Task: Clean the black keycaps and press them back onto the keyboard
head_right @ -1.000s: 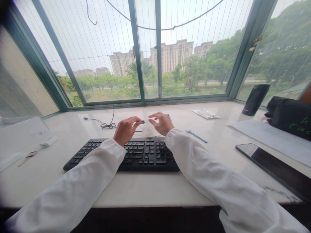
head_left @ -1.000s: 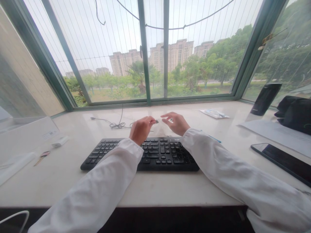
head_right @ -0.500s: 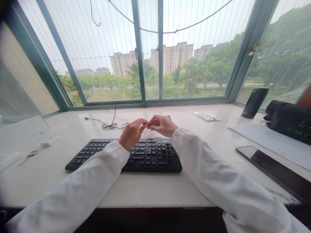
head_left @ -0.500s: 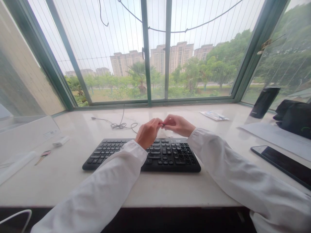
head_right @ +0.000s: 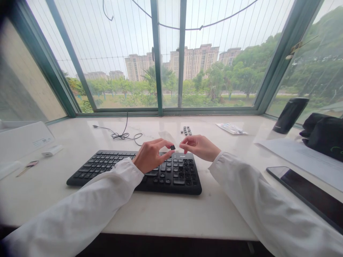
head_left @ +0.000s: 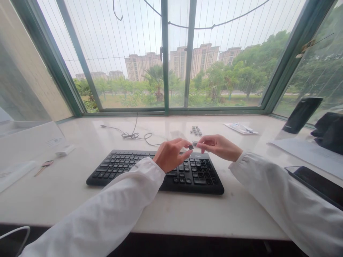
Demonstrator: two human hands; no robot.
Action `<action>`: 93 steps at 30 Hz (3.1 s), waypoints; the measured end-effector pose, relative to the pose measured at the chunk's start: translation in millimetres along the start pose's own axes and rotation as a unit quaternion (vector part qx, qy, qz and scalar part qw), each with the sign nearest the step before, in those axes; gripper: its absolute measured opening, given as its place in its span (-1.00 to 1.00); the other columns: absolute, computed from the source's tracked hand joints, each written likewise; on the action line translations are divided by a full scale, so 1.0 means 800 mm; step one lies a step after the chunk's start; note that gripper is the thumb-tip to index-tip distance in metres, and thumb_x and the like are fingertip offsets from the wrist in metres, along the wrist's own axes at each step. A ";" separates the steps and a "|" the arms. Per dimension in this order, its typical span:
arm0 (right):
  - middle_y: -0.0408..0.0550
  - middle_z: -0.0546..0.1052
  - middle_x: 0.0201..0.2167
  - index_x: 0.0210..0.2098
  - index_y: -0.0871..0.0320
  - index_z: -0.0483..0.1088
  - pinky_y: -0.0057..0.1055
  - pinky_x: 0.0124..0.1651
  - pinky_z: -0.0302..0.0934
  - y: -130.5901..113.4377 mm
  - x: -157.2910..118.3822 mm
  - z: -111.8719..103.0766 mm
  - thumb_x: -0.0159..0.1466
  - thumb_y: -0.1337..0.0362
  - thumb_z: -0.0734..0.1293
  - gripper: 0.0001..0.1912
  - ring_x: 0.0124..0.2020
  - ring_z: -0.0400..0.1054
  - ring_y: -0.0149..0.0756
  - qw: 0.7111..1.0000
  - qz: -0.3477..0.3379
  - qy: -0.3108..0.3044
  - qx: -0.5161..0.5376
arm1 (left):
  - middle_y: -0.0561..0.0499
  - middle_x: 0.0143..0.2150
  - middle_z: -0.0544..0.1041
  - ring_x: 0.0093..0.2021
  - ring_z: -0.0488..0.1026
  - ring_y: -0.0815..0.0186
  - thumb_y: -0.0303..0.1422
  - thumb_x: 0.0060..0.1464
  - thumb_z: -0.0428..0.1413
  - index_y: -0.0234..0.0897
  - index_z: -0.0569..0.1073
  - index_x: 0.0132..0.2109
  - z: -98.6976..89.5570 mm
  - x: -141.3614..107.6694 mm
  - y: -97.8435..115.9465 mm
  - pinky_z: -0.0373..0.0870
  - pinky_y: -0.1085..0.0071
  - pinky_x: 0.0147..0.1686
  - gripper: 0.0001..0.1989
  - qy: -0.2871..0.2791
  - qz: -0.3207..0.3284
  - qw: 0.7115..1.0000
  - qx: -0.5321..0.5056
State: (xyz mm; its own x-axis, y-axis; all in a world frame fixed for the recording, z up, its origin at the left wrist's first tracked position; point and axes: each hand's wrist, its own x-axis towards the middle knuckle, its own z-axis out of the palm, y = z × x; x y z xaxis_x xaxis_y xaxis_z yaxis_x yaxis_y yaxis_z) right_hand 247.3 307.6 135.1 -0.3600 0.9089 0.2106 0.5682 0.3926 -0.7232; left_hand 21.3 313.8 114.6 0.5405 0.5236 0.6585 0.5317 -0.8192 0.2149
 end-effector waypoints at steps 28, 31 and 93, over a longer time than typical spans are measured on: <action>-0.07 0.51 -0.50 -0.49 0.09 0.54 -0.34 -0.36 0.13 0.046 -0.006 -0.040 0.15 0.15 0.36 -0.81 -0.50 0.26 -0.34 0.962 0.003 0.102 -0.254 | 0.08 -0.24 0.59 -0.42 0.45 0.42 -0.23 0.13 0.14 -0.20 0.53 -0.14 0.005 -0.002 -0.005 0.37 0.47 -0.32 -0.80 -0.021 -0.015 0.999 0.047; -0.11 0.52 -0.28 -0.25 0.05 0.49 -0.39 -0.32 0.18 0.036 -0.008 -0.025 0.09 0.26 0.37 -0.80 -0.44 0.27 -0.39 0.985 -0.047 0.038 -0.160 | 0.08 -0.24 0.59 -0.41 0.46 0.42 -0.23 0.14 0.14 -0.20 0.53 -0.15 0.005 -0.002 -0.006 0.37 0.46 -0.31 -0.80 -0.022 -0.016 0.998 0.050; -0.14 0.49 -0.59 -0.30 0.18 0.56 -0.50 -0.47 0.08 -0.006 -0.019 0.003 0.10 0.00 0.36 -0.63 -0.53 0.27 -0.42 0.976 0.089 -0.179 -0.085 | 0.08 -0.34 0.55 -0.40 0.38 0.41 -0.21 0.04 0.21 -0.16 0.60 -0.25 0.003 -0.004 0.022 0.27 0.47 -0.35 -0.82 -0.193 -0.065 0.970 -0.131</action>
State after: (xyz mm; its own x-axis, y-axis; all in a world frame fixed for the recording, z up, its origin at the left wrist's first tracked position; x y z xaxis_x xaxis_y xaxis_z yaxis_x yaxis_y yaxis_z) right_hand 248.1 291.7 134.1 -0.4631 0.8692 -0.1735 0.7489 0.2790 -0.6012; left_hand 30.7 298.3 114.7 0.7103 0.6340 0.3059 0.4548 -0.7450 0.4880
